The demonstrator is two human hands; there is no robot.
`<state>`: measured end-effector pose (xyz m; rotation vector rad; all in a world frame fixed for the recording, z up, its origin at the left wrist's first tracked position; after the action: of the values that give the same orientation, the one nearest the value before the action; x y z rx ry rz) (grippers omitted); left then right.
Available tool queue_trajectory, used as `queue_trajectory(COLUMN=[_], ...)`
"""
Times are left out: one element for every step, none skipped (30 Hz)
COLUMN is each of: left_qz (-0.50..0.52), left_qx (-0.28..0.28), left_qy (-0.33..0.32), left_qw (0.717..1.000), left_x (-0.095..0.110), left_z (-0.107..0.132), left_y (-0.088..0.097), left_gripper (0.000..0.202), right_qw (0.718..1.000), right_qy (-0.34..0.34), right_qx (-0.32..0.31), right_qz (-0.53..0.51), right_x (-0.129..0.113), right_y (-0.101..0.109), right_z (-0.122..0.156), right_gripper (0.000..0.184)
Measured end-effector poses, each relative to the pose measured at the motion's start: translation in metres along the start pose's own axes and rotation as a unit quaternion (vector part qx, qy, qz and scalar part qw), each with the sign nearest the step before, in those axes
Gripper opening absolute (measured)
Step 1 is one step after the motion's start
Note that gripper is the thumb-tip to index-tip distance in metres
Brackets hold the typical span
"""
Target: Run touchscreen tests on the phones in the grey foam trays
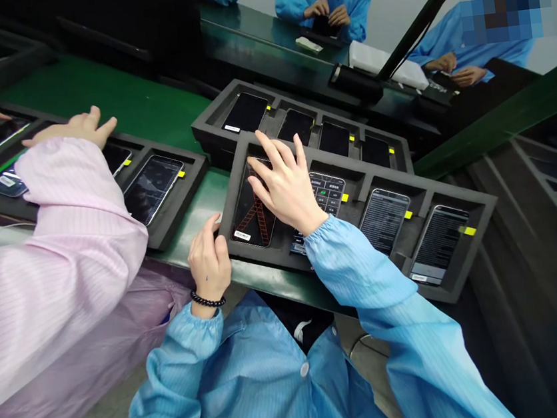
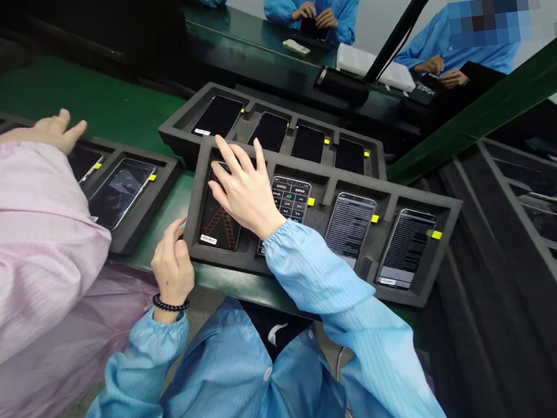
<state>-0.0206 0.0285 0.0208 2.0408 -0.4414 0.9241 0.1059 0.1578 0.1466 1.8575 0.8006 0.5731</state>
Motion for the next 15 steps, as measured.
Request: queue_trajectory(left_qz=[0.000,0.000,0.001,0.001,0.001,0.001,0.000,0.000,0.000,-0.001,-0.001,-0.002,-0.002,-0.003,-0.004], left_qx=[-0.001,-0.002,-0.001,0.000,0.001,0.002,0.003,0.004,0.004,0.005,0.005,0.004,0.004,0.003,0.004], left_qy=[-0.001,-0.003,-0.004,-0.005,-0.007,-0.009,-0.010,-0.011,-0.012,-0.012,-0.012,-0.012,-0.011,-0.011,-0.009], left_qw=[1.000,1.000,1.000,1.000,1.000,1.000,1.000,1.000,1.000,1.000,1.000,1.000,1.000,1.000,1.000], left_x=[0.000,0.000,0.000,0.000,0.000,0.001,0.001,0.001,0.001,0.001,0.001,0.001,0.001,0.001,0.001], left_z=[0.000,0.000,0.000,0.000,0.000,0.000,0.000,0.000,0.000,0.000,0.000,0.000,0.000,0.000,0.000], left_y=[0.000,0.000,0.000,0.000,0.000,0.000,0.000,0.000,0.001,0.001,0.001,0.001,0.001,0.001,0.001], left_gripper=[0.062,0.062,0.062,0.062,0.062,0.062,0.062,0.062,0.063,0.063,0.063,0.063,0.063,0.063,0.063], right_qw=[1.000,1.000,1.000,1.000,1.000,1.000,1.000,1.000,0.999,0.999,0.999,0.999,0.999,0.999,0.998], right_qy=[0.004,0.008,0.011,0.013,0.015,0.017,0.019,0.022,0.026,0.031,0.036,0.041,0.045,0.050,0.053], right_qx=[-0.001,-0.001,-0.003,-0.005,-0.008,-0.011,-0.015,-0.018,-0.019,-0.019,-0.017,-0.014,-0.012,-0.011,-0.013], right_qz=[0.000,0.000,-0.002,-0.003,-0.005,-0.005,-0.004,-0.002,0.000,0.003,0.007,0.010,0.013,0.016,0.018], right_x=[-0.001,-0.002,-0.003,-0.003,-0.004,-0.006,-0.007,-0.008,-0.010,-0.011,-0.012,-0.014,-0.015,-0.017,-0.018], right_y=[0.000,0.001,0.002,0.002,0.003,0.004,0.004,0.005,0.005,0.005,0.005,0.005,0.005,0.005,0.004], right_z=[0.004,0.008,0.013,0.018,0.024,0.029,0.035,0.041,0.046,0.052,0.058,0.063,0.069,0.074,0.079], right_gripper=[0.034,0.034,0.035,0.035,0.036,0.036,0.036,0.036,0.036,0.036,0.036,0.036,0.036,0.035,0.035])
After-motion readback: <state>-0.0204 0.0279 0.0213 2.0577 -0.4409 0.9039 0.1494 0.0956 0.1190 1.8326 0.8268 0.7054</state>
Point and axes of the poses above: each hand's wrist, its own z-axis away from the middle knuckle, its own y-axis out of the back of the hand, x = y × z, the point moved 4 cm from there along -z, towards the middle knuckle, and after that the axes turned 2 degrees about -x, right-handed, at the moved point
